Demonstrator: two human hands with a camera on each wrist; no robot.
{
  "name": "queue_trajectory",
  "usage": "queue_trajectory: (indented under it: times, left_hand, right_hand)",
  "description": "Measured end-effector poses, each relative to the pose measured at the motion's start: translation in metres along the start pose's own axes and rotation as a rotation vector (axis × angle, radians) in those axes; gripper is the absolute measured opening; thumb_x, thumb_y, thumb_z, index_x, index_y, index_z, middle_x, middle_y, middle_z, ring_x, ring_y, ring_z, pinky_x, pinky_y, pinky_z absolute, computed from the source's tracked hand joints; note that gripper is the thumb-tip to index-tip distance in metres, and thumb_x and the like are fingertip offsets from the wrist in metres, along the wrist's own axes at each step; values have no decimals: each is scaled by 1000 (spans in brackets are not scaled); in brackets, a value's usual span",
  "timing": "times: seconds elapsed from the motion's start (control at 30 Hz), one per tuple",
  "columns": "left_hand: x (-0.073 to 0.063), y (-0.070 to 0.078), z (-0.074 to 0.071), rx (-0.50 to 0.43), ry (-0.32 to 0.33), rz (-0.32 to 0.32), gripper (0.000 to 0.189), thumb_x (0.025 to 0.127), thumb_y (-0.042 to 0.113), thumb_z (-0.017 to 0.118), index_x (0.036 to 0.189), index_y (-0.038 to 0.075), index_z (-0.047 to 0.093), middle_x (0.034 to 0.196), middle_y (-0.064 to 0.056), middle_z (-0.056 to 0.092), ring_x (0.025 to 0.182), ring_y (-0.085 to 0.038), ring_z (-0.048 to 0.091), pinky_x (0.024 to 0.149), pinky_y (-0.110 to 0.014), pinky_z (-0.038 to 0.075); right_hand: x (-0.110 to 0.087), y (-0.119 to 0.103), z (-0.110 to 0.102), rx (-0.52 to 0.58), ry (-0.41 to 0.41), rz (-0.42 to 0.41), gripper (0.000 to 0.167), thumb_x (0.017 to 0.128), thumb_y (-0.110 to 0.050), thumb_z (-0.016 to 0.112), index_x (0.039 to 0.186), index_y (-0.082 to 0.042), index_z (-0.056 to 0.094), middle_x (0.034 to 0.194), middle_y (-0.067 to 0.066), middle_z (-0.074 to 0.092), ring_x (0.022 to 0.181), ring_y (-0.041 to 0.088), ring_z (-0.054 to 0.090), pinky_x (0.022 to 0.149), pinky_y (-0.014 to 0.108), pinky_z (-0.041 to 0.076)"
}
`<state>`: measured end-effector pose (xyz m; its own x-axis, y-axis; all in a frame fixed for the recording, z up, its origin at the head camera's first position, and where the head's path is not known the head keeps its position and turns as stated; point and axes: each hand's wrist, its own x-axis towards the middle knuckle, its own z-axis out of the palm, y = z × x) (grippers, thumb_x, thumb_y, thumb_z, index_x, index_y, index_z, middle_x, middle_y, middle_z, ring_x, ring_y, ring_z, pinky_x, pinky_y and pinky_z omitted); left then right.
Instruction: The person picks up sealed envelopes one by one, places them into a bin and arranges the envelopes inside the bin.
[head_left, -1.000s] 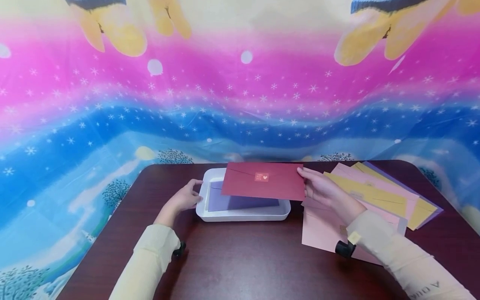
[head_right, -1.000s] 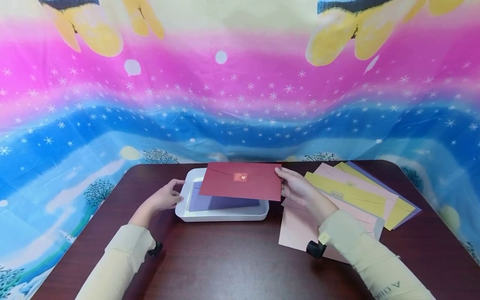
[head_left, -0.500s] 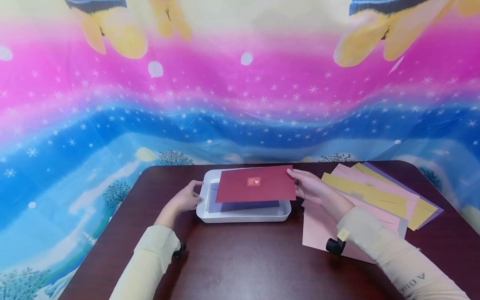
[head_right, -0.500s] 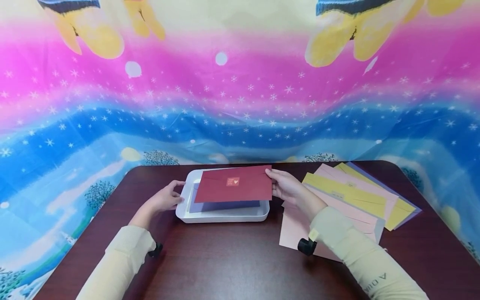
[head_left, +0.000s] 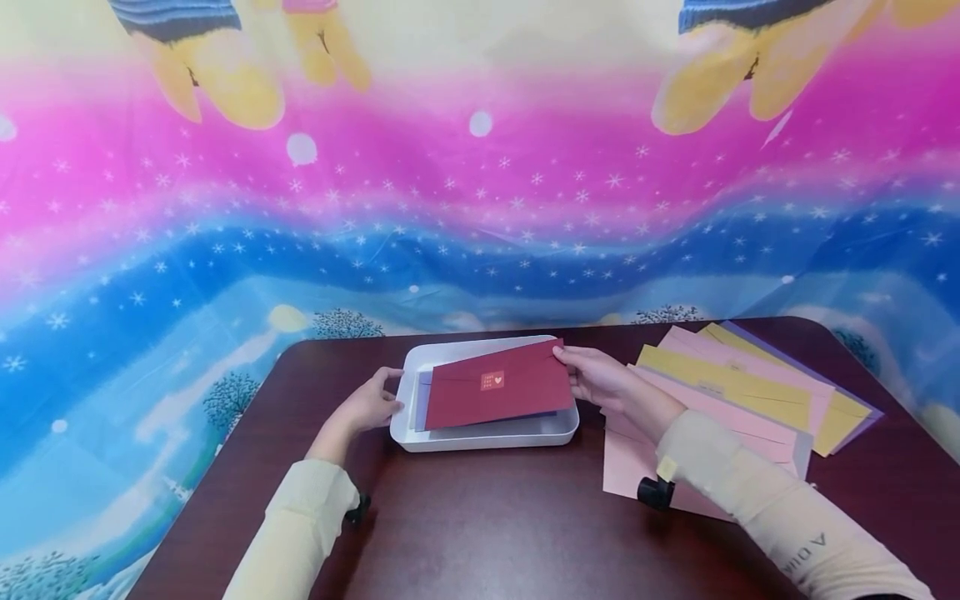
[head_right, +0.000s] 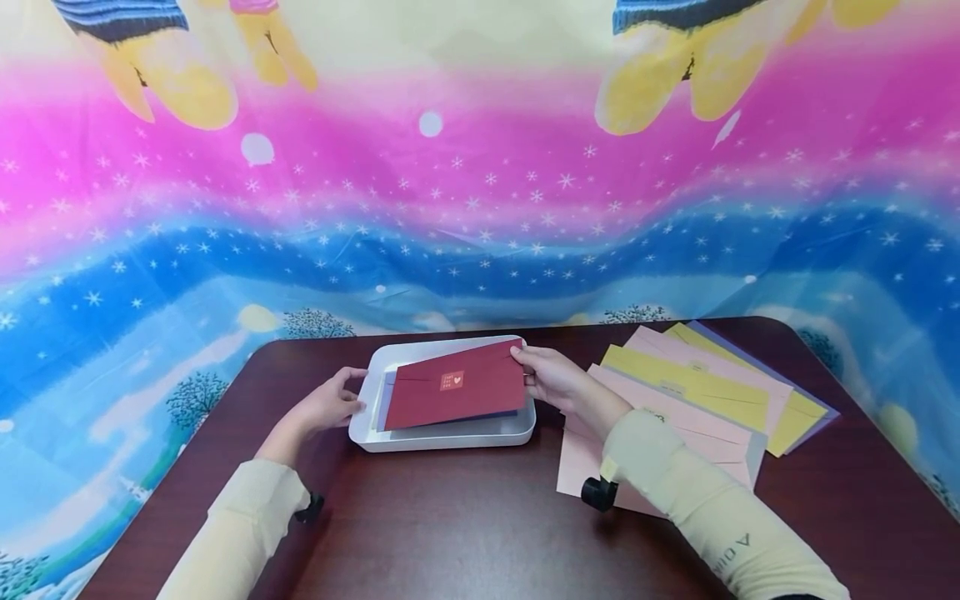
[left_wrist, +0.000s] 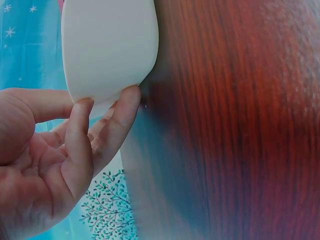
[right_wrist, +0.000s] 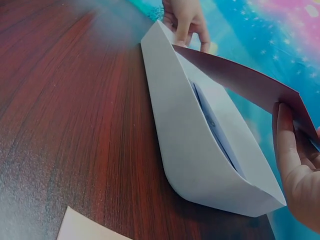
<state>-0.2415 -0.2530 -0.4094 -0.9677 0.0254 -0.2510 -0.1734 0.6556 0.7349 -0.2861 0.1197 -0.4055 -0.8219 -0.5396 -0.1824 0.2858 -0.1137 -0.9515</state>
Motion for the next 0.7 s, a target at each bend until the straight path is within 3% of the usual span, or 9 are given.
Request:
queue_trajectory:
  times: [0.7]
  left_hand:
    - [-1,1,0,6,9,5,55,100,-6,56,151,-2,36,120,-31,62,108,-38,65,86,-46,58]
  right_hand:
    - [13,4,14,-102,16,47,45,111,-11,39,146,17,35,100,1,68,91,12,67,86,28,57]
